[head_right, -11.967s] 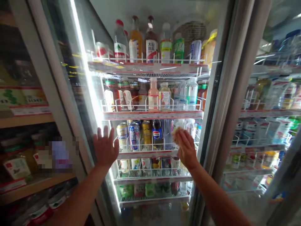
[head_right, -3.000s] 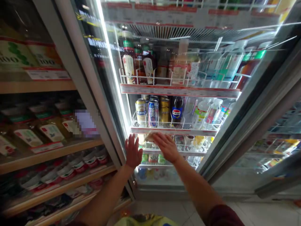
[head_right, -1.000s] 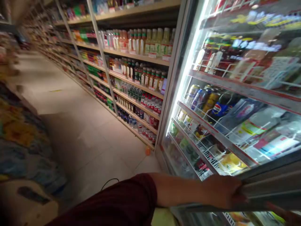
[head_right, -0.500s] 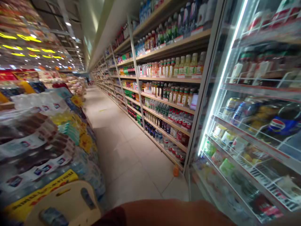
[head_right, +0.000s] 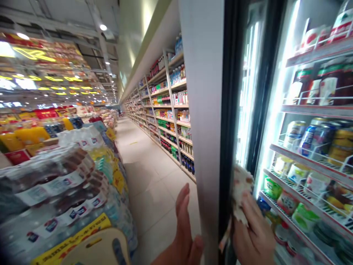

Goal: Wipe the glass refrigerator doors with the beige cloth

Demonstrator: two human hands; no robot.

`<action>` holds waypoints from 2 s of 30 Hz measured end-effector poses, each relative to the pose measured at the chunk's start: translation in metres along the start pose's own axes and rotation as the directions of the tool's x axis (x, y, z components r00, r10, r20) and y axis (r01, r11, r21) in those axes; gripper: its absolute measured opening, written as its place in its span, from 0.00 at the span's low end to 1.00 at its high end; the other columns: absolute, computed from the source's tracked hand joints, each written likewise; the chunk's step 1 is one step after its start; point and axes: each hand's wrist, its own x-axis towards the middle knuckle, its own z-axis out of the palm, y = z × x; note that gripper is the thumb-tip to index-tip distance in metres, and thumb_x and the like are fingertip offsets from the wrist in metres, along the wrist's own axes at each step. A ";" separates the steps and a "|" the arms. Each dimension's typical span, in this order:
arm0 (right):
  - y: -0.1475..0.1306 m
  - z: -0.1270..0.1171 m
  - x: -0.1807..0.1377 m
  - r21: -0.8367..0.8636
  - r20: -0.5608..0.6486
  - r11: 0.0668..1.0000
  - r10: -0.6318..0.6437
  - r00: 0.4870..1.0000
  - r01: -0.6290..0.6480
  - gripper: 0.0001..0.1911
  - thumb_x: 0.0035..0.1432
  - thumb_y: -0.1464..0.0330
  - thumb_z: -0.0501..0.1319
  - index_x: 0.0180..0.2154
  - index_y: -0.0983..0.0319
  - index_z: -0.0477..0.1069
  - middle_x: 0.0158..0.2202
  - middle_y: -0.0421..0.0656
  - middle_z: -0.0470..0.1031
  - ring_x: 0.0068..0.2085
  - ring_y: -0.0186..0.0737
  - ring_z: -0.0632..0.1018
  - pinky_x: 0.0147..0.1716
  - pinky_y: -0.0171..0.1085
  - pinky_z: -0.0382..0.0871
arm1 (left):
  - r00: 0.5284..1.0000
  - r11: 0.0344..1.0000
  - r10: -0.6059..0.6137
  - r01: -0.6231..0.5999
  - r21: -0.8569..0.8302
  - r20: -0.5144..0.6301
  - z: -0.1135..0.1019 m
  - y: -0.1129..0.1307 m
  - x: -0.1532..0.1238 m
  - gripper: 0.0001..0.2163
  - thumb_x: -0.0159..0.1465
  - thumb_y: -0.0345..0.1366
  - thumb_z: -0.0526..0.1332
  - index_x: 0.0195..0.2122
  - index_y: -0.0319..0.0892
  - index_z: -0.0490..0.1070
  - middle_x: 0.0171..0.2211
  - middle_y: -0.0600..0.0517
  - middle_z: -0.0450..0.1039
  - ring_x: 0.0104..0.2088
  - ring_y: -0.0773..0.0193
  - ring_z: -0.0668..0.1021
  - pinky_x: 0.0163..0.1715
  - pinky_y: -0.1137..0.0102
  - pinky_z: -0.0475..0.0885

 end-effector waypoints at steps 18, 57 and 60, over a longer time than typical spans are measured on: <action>0.077 0.212 0.140 0.235 -0.017 0.818 -0.536 0.844 0.524 0.40 0.65 0.81 0.50 0.75 0.55 0.50 0.74 0.51 0.58 0.75 0.54 0.58 0.70 0.62 0.64 | 0.954 0.419 0.285 -0.037 0.907 -0.093 0.017 -0.116 0.058 0.38 0.71 0.27 0.60 0.78 0.38 0.42 0.76 0.35 0.41 0.75 0.41 0.52 0.70 0.48 0.62; 0.239 0.255 0.214 0.205 -0.102 0.906 -0.357 0.929 0.370 0.36 0.69 0.79 0.47 0.74 0.56 0.53 0.70 0.49 0.67 0.75 0.49 0.58 0.72 0.60 0.57 | 0.972 0.179 0.140 0.163 0.970 -0.189 0.100 -0.257 0.107 0.28 0.74 0.48 0.53 0.68 0.35 0.63 0.68 0.28 0.61 0.74 0.37 0.55 0.69 0.33 0.44; 0.232 0.257 0.211 0.240 -0.129 0.914 -0.303 0.944 0.326 0.37 0.69 0.79 0.46 0.75 0.55 0.50 0.73 0.50 0.60 0.76 0.51 0.55 0.71 0.62 0.60 | 0.969 0.217 0.088 0.205 0.954 -0.229 0.100 -0.255 0.107 0.29 0.74 0.51 0.52 0.66 0.33 0.65 0.67 0.27 0.62 0.74 0.36 0.54 0.69 0.33 0.42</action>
